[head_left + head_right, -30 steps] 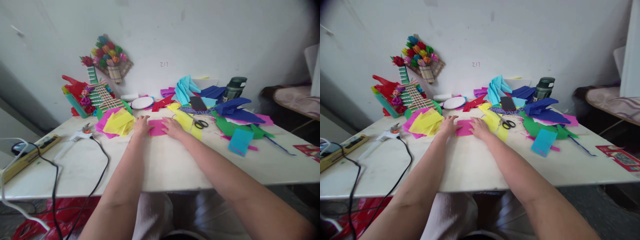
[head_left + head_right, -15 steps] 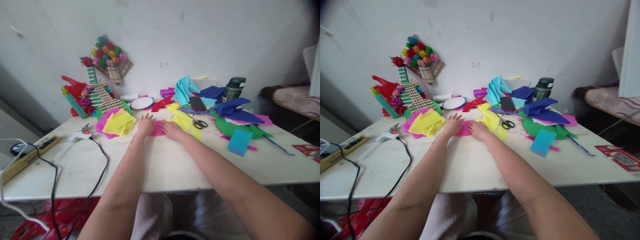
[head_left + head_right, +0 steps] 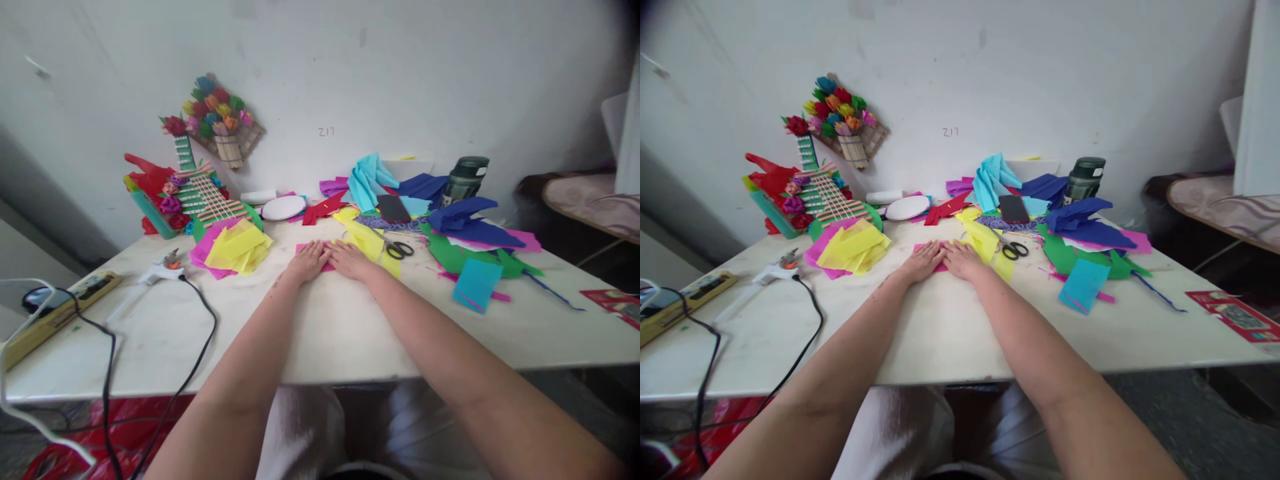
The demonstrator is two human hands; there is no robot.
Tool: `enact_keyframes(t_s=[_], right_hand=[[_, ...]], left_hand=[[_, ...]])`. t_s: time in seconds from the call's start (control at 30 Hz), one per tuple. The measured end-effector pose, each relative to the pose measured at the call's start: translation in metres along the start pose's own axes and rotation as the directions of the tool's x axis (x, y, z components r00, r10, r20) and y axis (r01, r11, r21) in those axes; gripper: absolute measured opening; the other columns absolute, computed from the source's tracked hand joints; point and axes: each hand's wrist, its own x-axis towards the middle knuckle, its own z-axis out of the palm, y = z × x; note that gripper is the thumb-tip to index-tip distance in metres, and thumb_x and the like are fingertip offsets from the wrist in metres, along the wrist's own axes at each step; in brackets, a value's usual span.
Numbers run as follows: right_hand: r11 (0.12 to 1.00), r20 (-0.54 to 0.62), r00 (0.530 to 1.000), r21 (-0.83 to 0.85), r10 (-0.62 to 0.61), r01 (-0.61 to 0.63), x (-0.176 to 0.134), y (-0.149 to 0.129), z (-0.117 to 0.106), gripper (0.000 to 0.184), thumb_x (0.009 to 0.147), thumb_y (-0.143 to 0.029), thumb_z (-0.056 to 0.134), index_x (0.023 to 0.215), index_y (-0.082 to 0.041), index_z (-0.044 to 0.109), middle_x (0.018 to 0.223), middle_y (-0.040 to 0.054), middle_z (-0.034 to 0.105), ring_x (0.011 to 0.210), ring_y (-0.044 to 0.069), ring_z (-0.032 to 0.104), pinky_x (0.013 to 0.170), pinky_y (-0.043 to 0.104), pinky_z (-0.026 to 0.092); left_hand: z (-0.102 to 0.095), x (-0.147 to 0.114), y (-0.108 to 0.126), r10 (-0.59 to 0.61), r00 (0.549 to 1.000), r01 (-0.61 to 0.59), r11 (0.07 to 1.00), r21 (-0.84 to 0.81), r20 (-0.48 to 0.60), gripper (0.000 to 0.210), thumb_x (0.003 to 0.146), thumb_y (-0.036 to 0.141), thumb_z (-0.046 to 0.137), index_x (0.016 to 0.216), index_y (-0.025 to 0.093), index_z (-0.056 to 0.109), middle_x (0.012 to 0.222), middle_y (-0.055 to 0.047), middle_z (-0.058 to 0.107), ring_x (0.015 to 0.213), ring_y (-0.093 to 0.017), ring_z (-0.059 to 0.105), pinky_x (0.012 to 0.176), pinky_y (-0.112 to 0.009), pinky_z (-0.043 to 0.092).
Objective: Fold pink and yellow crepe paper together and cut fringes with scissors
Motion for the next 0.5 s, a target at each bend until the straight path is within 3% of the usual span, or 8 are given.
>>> enact_keyframes(t_s=[0.1,0.2,0.5], right_hand=[[0.998,0.047,0.997,-0.015,0.069,-0.068,-0.001,0.017,-0.002,0.054,0.091,-0.039,0.016,0.141,-0.022,0.025,0.149,-0.0028,0.017,0.136,0.022,0.012,0.108,0.046,0.014],[0.993,0.068,0.991,-0.020,0.117,-0.116,-0.002,0.029,-0.006,0.054,0.090,-0.039,0.016,0.141,-0.023,0.023,0.149,-0.0038,0.014,0.137,0.020,0.010,0.108,0.045,0.012],[0.994,0.047,0.993,0.001,0.111,-0.111,0.000,0.032,-0.003,0.053,0.090,-0.039,0.018,0.140,-0.024,0.026,0.149,-0.0030,0.017,0.136,0.020,0.012,0.108,0.046,0.013]], left_hand=[[-0.001,0.002,0.003,-0.049,0.999,0.049,0.998,-0.039,-0.001,0.051,0.091,0.036,0.017,0.138,0.020,0.030,0.147,-0.006,0.022,0.136,-0.021,0.014,0.108,-0.039,0.017],[-0.001,0.002,0.005,-0.013,1.000,0.013,0.999,-0.035,-0.012,0.050,0.091,0.037,0.016,0.138,0.026,0.028,0.147,-0.002,0.024,0.136,-0.021,0.015,0.108,-0.043,0.017],[-0.003,0.000,0.007,-0.026,0.999,0.026,0.999,-0.027,-0.021,0.050,0.091,0.039,0.016,0.138,0.027,0.030,0.146,-0.002,0.026,0.135,-0.022,0.017,0.107,-0.045,0.017]])
